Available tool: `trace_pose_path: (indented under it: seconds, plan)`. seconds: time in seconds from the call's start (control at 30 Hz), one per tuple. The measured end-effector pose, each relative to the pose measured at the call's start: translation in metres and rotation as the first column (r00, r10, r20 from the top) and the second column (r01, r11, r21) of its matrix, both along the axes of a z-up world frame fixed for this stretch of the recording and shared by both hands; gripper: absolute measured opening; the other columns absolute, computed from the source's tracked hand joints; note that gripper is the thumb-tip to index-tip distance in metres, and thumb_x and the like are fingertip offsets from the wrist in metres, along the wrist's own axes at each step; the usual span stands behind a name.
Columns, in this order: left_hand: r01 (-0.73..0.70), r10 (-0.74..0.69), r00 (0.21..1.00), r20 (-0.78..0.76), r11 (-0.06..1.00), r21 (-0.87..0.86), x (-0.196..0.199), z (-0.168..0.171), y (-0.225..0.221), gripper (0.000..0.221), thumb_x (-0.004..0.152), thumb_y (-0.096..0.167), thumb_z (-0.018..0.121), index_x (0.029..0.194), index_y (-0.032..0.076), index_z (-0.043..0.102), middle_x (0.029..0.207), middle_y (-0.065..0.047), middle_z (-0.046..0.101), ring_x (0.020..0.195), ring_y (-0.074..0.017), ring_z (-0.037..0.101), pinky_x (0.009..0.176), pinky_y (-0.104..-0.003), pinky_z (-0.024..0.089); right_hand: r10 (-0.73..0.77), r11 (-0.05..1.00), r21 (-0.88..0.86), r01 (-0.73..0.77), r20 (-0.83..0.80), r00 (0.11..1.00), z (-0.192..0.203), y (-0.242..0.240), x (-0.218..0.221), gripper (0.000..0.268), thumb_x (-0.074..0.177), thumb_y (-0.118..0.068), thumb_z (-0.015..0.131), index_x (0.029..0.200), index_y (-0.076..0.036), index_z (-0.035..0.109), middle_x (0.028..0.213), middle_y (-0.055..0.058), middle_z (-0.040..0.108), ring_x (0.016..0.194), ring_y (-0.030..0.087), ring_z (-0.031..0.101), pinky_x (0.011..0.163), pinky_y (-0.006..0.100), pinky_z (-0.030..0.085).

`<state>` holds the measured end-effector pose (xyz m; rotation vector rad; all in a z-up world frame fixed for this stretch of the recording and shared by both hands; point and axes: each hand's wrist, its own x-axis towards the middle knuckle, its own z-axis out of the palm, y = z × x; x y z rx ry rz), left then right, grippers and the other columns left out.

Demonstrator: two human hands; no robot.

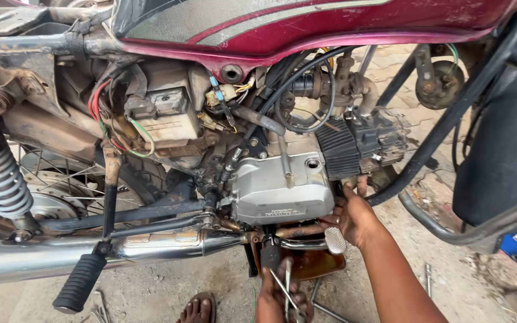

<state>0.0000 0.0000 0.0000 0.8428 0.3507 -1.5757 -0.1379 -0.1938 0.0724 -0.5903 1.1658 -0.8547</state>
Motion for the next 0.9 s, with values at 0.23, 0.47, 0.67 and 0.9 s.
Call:
trace_pose_path:
  seconds: [0.23, 0.47, 0.67, 0.9]
  plan:
    - [0.069, -0.069, 0.997, -0.025, 0.998, -0.011, -0.002, -0.015, 0.001, 0.067, 0.102, 0.06, 0.029, 0.141, 0.014, 0.059, 0.066, -0.003, 0.043, 0.051, -0.0161, 0.038, 0.049, -0.033, 0.035, 0.11, 0.993, 0.037, -0.11, 0.001, 0.994, -0.006, 0.005, 0.001, 0.046, 0.109, -0.024, 0.021, 0.138, 0.002, 0.045, 0.124, 0.025, 0.066, 0.114, 0.039, 0.066, 0.103, 0.054, 0.054]
    - [0.104, -0.103, 0.994, 0.022, 0.994, -0.023, 0.005, -0.037, -0.001, 0.069, 0.102, 0.059, 0.029, 0.144, 0.012, 0.057, 0.064, -0.004, 0.043, 0.047, -0.0178, 0.039, 0.046, -0.036, 0.036, 0.076, 0.994, 0.06, -0.09, 0.214, 0.974, -0.046, 0.001, 0.0, 0.044, 0.107, -0.017, 0.023, 0.135, 0.01, 0.045, 0.115, 0.025, 0.063, 0.116, 0.035, 0.066, 0.099, 0.051, 0.052]
    - [0.113, -0.112, 0.993, 0.036, 0.993, -0.034, 0.004, -0.042, -0.003, 0.069, 0.102, 0.059, 0.03, 0.144, 0.012, 0.058, 0.064, -0.004, 0.044, 0.048, -0.0186, 0.042, 0.046, -0.037, 0.039, -0.043, 0.995, 0.099, 0.014, 0.296, 0.954, -0.077, -0.007, -0.001, 0.036, 0.107, -0.013, 0.028, 0.133, 0.007, 0.044, 0.119, 0.023, 0.062, 0.117, 0.034, 0.063, 0.1, 0.051, 0.052]
    - [0.118, -0.116, 0.993, 0.023, 0.992, -0.055, 0.003, -0.049, -0.004, 0.067, 0.103, 0.058, 0.031, 0.139, 0.01, 0.06, 0.061, -0.005, 0.045, 0.046, -0.0195, 0.042, 0.043, -0.036, 0.037, -0.005, 0.998, 0.065, -0.014, 0.286, 0.958, -0.039, 0.03, 0.002, 0.045, 0.105, -0.023, 0.034, 0.132, 0.008, 0.053, 0.122, 0.025, 0.068, 0.116, 0.034, 0.067, 0.1, 0.044, 0.054]
